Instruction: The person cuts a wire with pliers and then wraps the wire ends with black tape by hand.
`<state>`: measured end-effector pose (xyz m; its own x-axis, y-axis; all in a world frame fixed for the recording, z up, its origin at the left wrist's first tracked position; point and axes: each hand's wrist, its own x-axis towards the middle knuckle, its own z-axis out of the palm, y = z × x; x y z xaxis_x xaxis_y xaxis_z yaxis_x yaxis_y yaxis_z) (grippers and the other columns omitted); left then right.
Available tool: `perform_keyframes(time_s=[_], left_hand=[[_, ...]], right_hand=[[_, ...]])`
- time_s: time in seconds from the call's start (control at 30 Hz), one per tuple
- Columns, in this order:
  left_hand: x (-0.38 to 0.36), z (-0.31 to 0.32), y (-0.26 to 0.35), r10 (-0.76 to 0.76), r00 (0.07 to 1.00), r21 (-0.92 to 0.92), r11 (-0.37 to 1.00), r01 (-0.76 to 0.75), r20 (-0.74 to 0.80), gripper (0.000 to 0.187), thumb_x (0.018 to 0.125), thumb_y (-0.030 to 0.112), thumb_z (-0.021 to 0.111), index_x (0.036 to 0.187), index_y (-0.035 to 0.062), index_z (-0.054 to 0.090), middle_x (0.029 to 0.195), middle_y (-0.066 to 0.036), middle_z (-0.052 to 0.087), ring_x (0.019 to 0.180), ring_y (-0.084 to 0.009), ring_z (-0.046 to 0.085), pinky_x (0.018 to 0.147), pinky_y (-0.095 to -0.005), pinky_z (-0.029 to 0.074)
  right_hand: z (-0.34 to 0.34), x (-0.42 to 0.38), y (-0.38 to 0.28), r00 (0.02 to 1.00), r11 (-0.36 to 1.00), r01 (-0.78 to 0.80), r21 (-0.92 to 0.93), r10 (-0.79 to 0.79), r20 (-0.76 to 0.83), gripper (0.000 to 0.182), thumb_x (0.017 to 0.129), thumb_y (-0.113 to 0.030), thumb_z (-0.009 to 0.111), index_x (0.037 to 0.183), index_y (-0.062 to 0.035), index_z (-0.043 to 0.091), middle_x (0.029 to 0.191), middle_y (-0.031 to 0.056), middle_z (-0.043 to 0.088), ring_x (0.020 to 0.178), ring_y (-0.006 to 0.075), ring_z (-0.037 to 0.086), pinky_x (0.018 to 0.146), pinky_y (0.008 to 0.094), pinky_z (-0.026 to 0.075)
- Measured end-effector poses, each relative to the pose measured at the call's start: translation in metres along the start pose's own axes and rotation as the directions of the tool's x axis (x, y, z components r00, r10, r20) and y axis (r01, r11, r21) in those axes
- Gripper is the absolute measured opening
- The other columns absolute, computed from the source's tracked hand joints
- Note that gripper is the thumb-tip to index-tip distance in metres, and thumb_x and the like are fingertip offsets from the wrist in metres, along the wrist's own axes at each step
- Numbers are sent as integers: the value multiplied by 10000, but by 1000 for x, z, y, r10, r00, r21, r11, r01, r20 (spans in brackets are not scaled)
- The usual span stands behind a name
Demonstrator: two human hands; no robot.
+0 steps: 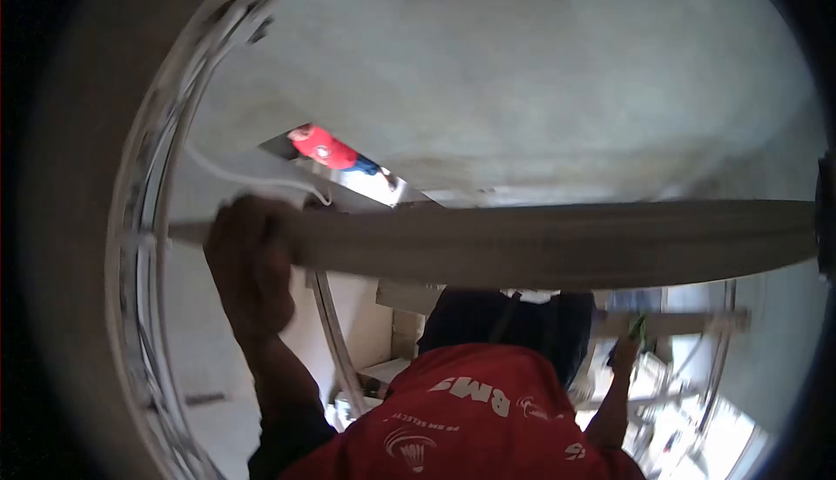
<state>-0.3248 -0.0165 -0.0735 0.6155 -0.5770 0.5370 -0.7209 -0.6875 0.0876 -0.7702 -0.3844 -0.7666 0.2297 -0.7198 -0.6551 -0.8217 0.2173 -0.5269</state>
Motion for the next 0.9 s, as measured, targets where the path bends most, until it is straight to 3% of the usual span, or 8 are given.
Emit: perform_keyframes(time_s=[0.03,0.1,0.17,0.23,0.33,0.43,0.53,0.9], left_hand=[[-3,-4,11,-94,996,31,995,94,-13,522,952,487,373,831,12,554,744,-173,506,701,-385,490,647,-432,384],[-11,0,16,-148,979,-84,987,137,-142,537,972,492,426,946,-14,605,788,-135,580,718,-216,512,642,-378,377],[-24,18,8,-289,820,-45,950,308,-494,528,994,468,449,1153,22,684,1006,-106,657,869,-177,548,779,-333,453],[-20,26,11,-145,804,-22,987,161,-576,565,1032,441,351,1219,6,660,1057,-90,669,908,-216,598,855,-333,469],[-9,-18,-57,-154,909,-231,971,66,-388,605,1063,460,285,1424,39,526,1191,-105,615,1030,-206,579,936,-327,430],[-15,37,25,34,797,116,992,46,-603,846,954,753,309,1281,21,578,852,-119,676,736,-206,650,721,-353,535],[-8,13,-4,213,895,140,975,-171,-392,777,976,725,279,1081,41,631,748,-97,652,608,-179,630,590,-302,521],[6,14,-9,136,886,-136,967,-216,-444,598,1031,546,314,1106,25,599,763,-106,644,615,-196,639,579,-346,537]], right_hand=[[25,13,23,967,946,253,-201,-252,29,630,995,-248,494,1531,-1,274,1384,336,496,1236,498,480,1062,516,374],[113,127,118,934,836,341,-430,-352,56,415,939,-209,531,1272,32,583,1281,303,607,1021,449,637,882,505,513],[142,134,84,935,736,347,-581,-322,151,391,934,-205,535,1246,26,582,1252,294,606,1000,443,634,866,503,511],[178,166,58,920,660,369,-654,-357,159,367,929,-202,539,1219,19,581,1223,285,604,978,436,630,851,500,508],[220,211,12,888,601,397,-694,-442,125,332,921,-198,545,1178,10,578,1180,272,602,946,427,625,828,496,503],[250,237,-20,859,583,409,-702,-505,81,297,914,-193,551,1138,0,576,1137,259,599,914,417,619,805,492,499],[264,252,-38,833,571,415,-708,-551,45,262,906,-188,558,1098,-10,574,1094,246,597,883,408,614,782,489,495],[275,259,-54,787,557,436,-706,-616,0,145,878,-171,580,950,-45,566,935,198,588,766,372,595,698,475,479]])
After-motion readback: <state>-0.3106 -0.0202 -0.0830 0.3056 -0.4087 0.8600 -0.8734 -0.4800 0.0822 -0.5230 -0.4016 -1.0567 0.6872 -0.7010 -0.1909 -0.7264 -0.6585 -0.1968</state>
